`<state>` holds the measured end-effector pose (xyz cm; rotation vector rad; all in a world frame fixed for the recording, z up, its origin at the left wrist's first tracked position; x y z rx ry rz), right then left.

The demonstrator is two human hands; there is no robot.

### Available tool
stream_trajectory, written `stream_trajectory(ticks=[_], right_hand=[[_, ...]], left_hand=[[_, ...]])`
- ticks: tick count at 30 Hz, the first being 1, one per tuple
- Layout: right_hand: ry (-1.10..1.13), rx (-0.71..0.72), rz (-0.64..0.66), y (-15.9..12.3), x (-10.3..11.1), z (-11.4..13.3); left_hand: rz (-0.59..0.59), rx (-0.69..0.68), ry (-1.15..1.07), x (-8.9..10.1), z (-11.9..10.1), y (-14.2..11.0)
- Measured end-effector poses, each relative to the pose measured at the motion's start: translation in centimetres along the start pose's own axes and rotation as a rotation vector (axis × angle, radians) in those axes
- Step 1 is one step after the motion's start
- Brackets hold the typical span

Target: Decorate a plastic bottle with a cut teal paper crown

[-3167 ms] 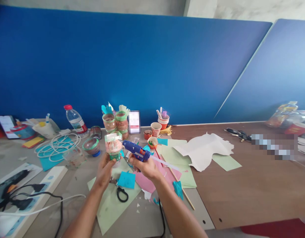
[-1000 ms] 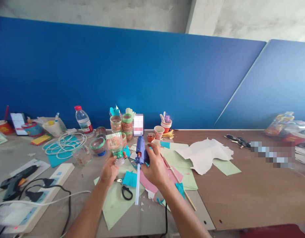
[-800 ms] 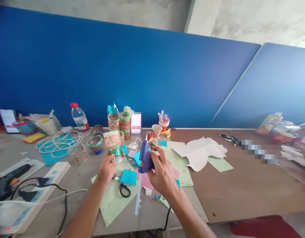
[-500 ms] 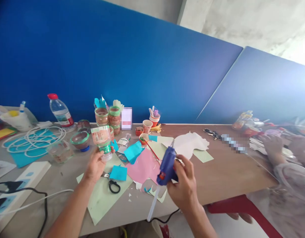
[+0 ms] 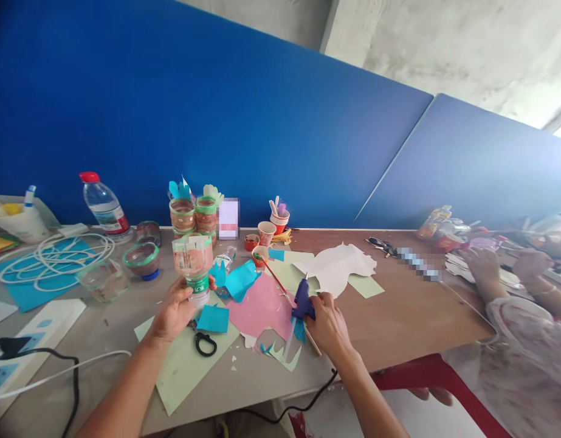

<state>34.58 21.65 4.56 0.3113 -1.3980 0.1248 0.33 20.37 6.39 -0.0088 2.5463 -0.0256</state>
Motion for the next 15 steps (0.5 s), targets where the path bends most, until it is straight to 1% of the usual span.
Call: stream_trajectory(ticks=[4, 10, 15], right_hand=[[0.013, 0.044, 0.052, 0.6, -0.4, 1.1], [0.032, 0.021, 0.098, 0.4, -1.2, 0.9], [0.071, 0.056, 0.165, 0.2, -1.5, 1.3]], left_hand=[[0.034, 0.000, 0.026, -0.6, 0.1, -0.2], [0.066, 0.017, 0.037, -0.9, 0.1, -0.3], [0.068, 0.028, 0.034, -0.7, 0.5, -0.2]])
Point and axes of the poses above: each hand's wrist, its own y-axis towards the middle knuckle, its own x-axis out of the back of the hand, z = x × y, the point moved 7 cm from there along y, towards the middle knuckle, and after that the axes turned 10 degrees about x, right-handed, at the moved point
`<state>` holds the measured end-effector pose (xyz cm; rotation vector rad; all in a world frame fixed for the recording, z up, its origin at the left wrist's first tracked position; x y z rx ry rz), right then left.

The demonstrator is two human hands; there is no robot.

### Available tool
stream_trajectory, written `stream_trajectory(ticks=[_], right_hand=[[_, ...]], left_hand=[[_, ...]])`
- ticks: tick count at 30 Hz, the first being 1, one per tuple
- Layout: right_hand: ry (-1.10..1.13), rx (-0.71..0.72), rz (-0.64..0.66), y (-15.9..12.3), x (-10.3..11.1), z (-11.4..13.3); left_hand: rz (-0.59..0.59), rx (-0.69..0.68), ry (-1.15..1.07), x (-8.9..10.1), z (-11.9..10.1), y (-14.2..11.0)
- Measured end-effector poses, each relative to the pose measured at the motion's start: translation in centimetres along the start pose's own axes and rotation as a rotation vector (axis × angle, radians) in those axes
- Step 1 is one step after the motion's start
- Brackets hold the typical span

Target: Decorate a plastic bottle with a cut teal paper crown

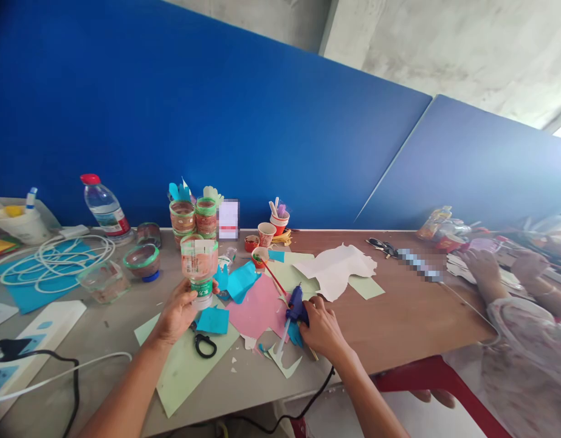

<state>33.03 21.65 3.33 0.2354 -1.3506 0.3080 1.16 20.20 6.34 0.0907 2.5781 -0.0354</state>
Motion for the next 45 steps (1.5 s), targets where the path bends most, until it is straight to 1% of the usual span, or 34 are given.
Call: stream_trajectory(ticks=[2, 4, 6, 7, 9, 10, 11, 12, 13, 14, 16, 17, 18, 19, 21, 23, 25, 27, 30, 31, 33, 35, 36, 37, 39, 40, 43, 45], right_hand=[[0.018, 0.018, 0.012, 0.0, -0.3, -0.1], [0.039, 0.029, -0.001, 0.0, -0.4, -0.4], [0.077, 0.017, -0.080, -0.2, 0.3, -0.8], [0.113, 0.002, -0.156, -0.6, 1.2, -1.0], [0.244, -0.031, -0.374, -1.9, 3.6, -0.8], [0.349, -0.027, -0.484, -2.8, 4.9, -0.3], [0.481, -0.018, -0.560, -3.7, 6.0, 0.5], [0.639, 0.008, -0.565, -4.2, 6.5, 1.7], [0.817, 0.042, -0.523, -4.5, 6.6, 3.3], [0.983, 0.080, -0.436, -4.4, 6.4, 5.3], [1.226, 0.152, -0.197, -3.4, 5.2, 10.0], [1.311, 0.153, -0.144, -2.5, 4.6, 11.8], [1.375, 0.122, -0.124, -1.4, 3.9, 13.2], [1.416, 0.067, -0.160, -0.1, 3.4, 14.1], [1.440, -0.040, -0.196, 2.7, 2.3, 15.2], [1.410, -0.083, -0.174, 5.1, 1.4, 16.0], [1.315, -0.046, -0.120, 6.9, 1.0, 16.7], [1.250, -0.013, -0.095, 7.9, 0.6, 17.0], [1.234, 0.016, -0.152, 8.9, 0.7, 16.4], [1.234, 0.023, -0.190, 9.2, 1.0, 16.0], [1.258, 0.030, -0.310, 9.5, 2.4, 14.9], [1.363, 0.065, -0.478, 9.5, 4.5, 14.0], [1.442, 0.106, -0.538, 9.4, 5.6, 13.9], [1.526, 0.151, -0.568, 9.2, 6.6, 14.0], [1.644, 0.219, -0.577, 8.9, 7.9, 14.6], [1.654, 0.249, -0.562, 8.8, 8.2, 15.1], [1.570, 0.315, -0.501, 8.7, 8.3, 16.5], [1.494, 0.339, -0.495, 8.8, 7.9, 16.9]], left_hand=[[0.001, -0.006, 0.005, 0.0, 0.1, 0.0], [-0.001, -0.017, 0.008, 0.0, 0.0, 0.0], [-0.003, -0.026, 0.009, 0.0, 0.0, 0.0], [-0.003, -0.032, 0.005, -0.1, -0.1, -0.1], [-0.003, -0.040, -0.006, -0.2, -0.2, -0.2], [0.000, -0.042, -0.013, -0.3, -0.3, -0.2], [0.007, -0.043, -0.018, -0.3, -0.3, -0.3], [0.015, -0.044, -0.025, -0.4, -0.4, -0.3], [0.022, -0.045, -0.033, -0.4, -0.5, -0.4], [0.027, -0.044, -0.043, -0.4, -0.6, -0.4], [0.033, -0.038, -0.075, -0.3, -0.8, -0.5], [0.036, -0.032, -0.093, -0.2, -0.9, -0.6], [0.043, -0.024, -0.110, -0.2, -0.9, -0.6], [0.052, -0.016, -0.122, -0.2, -0.9, -0.6], [0.073, -0.004, -0.126, -0.2, -0.8, -0.6], [0.086, 0.006, -0.106, -0.3, -0.7, -0.6], [0.091, 0.010, -0.082, -0.3, -0.5, -0.5], [0.087, 0.005, -0.065, -0.2, -0.5, -0.5], [0.074, -0.005, -0.059, 0.0, -0.5, -0.4], [0.068, -0.005, -0.056, 0.1, -0.4, -0.3], [0.051, 0.004, -0.038, 0.2, -0.3, -0.1], [0.011, 0.010, -0.006, 0.3, -0.2, 0.1], [-0.018, 0.008, 0.016, 0.4, -0.1, 0.2], [-0.048, 0.001, 0.040, 0.5, -0.2, 0.2], [-0.102, -0.024, 0.095, 0.7, -0.3, 0.3], [-0.124, -0.034, 0.124, 0.7, -0.3, 0.2], [-0.167, -0.027, 0.199, 1.2, -0.2, 0.2], [-0.187, -0.013, 0.235, 1.6, 0.1, 0.3]])
Point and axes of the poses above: each hand's wrist, its own y-axis towards the middle knuckle, its own x-axis out of the back of the hand, z = x × y, the point moved 7 cm from there along y, towards the middle knuckle, and after that the axes turned 10 degrees about x, right-handed, at the moved point
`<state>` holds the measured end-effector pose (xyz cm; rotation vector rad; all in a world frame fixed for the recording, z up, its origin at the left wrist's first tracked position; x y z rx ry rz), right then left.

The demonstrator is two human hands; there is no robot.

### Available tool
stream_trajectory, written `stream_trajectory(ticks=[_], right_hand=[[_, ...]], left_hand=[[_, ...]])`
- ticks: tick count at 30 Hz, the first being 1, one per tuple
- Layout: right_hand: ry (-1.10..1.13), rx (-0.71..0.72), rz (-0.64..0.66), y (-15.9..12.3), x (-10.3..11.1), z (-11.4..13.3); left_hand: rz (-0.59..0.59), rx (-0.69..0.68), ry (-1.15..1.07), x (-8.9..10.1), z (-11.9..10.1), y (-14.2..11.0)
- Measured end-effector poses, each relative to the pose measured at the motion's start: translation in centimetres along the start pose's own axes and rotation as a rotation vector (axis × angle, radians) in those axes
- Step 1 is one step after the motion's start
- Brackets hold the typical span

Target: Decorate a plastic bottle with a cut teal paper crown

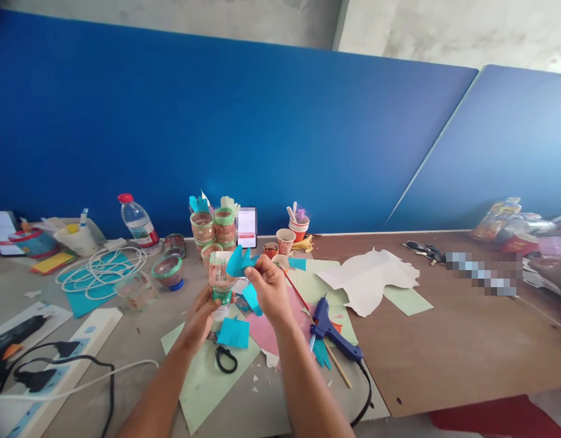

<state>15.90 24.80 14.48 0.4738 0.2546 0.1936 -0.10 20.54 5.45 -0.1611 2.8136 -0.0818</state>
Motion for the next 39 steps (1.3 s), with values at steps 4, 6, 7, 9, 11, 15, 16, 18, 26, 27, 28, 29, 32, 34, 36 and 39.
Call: stream_trajectory(ticks=[4, 6, 7, 9, 11, 15, 16, 18, 26, 27, 28, 29, 32, 34, 36, 39], right_hand=[[-0.068, 0.112, 0.000, 0.3, 0.5, -0.2], [-0.055, 0.153, -0.017, 0.5, 1.0, -0.2], [-0.044, 0.157, -0.025, 0.6, 1.2, -0.3], [-0.030, 0.143, -0.042, 0.6, 1.6, -0.6], [-0.027, 0.117, -0.048, 0.6, 1.8, -1.1], [-0.051, 0.106, -0.022, 0.6, 1.7, -1.7], [-0.057, 0.105, -0.015, 0.6, 1.7, -1.7], [-0.062, 0.105, -0.005, 0.7, 1.6, -1.8], [-0.146, 0.147, -0.025, 1.0, 1.6, -1.5], [-0.164, 0.163, -0.032, 1.0, 1.6, -1.4], [-0.178, 0.179, -0.038, 1.0, 1.7, -1.3], [-0.190, 0.193, -0.039, 1.0, 1.6, -1.2], [-0.231, 0.217, -0.054, 0.9, 1.7, -1.1], [-0.271, 0.231, -0.073, 0.9, 1.7, -0.9], [-0.310, 0.252, -0.087, 0.8, 1.7, -0.6], [-0.356, 0.290, -0.096, 0.7, 1.5, -0.1]], left_hand=[[-0.006, 0.009, 0.047, 0.2, 0.4, 0.1], [0.008, 0.016, 0.070, 0.0, 0.5, 0.2], [0.016, 0.019, 0.082, -0.1, 0.5, 0.2], [0.029, 0.022, 0.098, -0.4, 0.5, 0.2], [0.041, 0.023, 0.102, -0.7, 0.4, 0.2], [0.061, 0.038, 0.103, -1.2, 0.3, 0.0], [0.061, 0.044, 0.106, -1.3, 0.3, -0.1], [0.058, 0.054, 0.108, -1.3, 0.3, -0.1], [0.112, 0.061, 0.094, -1.9, 0.4, -0.1], [0.114, 0.060, 0.099, -1.9, 0.4, -0.1], [0.116, 0.059, 0.103, -1.9, 0.5, -0.1], [0.116, 0.058, 0.106, -1.9, 0.5, -0.1], [0.117, 0.060, 0.106, -1.9, 0.5, -0.1], [0.113, 0.064, 0.102, -1.8, 0.6, -0.1], [0.117, 0.065, 0.097, -1.8, 0.6, -0.1], [0.115, 0.070, 0.097, -1.8, 0.8, -0.1]])
Point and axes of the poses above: each hand's wrist, its own y-axis towards the middle knuckle, its own x-axis out of the back of the hand, z = x × y, the point moved 7 cm from there along y, towards the middle knuckle, and after that the axes turned 10 degrees about x, right-handed, at the moved point
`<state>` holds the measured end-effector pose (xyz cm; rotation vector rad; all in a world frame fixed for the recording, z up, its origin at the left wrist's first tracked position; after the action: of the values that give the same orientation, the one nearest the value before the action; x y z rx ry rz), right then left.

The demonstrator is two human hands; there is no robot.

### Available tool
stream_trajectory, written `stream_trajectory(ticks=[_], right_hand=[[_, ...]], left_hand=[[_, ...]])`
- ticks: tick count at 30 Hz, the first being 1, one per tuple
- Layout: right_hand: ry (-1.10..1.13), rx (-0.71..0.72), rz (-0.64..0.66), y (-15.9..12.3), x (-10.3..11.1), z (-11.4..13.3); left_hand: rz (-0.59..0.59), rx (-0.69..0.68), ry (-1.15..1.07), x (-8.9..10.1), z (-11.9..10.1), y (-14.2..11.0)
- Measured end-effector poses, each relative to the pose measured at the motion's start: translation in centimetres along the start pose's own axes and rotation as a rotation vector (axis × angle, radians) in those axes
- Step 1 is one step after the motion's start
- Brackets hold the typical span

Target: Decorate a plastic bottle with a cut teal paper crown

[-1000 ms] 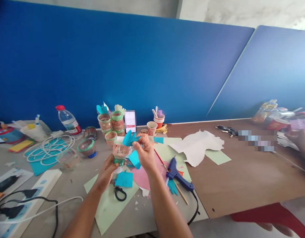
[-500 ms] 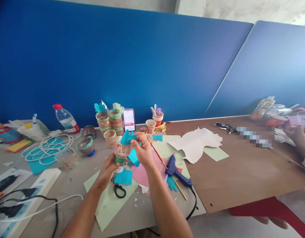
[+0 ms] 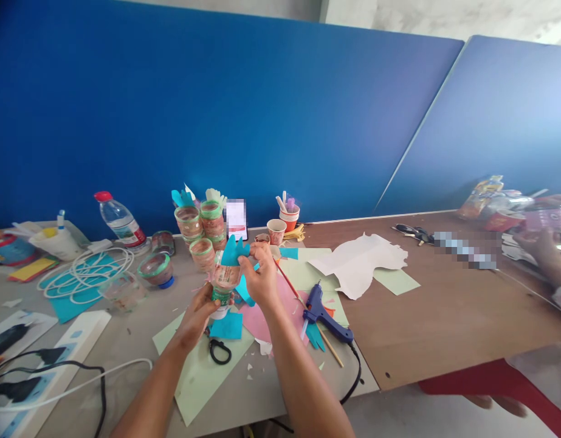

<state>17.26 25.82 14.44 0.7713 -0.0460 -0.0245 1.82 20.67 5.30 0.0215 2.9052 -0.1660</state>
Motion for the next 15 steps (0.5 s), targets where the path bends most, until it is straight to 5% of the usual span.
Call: stream_trajectory(ticks=[15], right_hand=[[0.016, -0.061, 0.025, -0.37, -0.08, -0.33]], left_hand=[[0.016, -0.006, 0.012, -0.08, -0.05, -0.13]])
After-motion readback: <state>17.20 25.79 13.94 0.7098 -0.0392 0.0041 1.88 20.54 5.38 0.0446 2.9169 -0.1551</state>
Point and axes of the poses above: each hand's wrist, its own y-axis towards the middle knuckle, its own x-axis out of the back of the hand, z = x × y, the point moved 7 cm from there along y, towards the middle knuckle, and after that the axes turned 10 degrees about x, right-handed, at the moved point
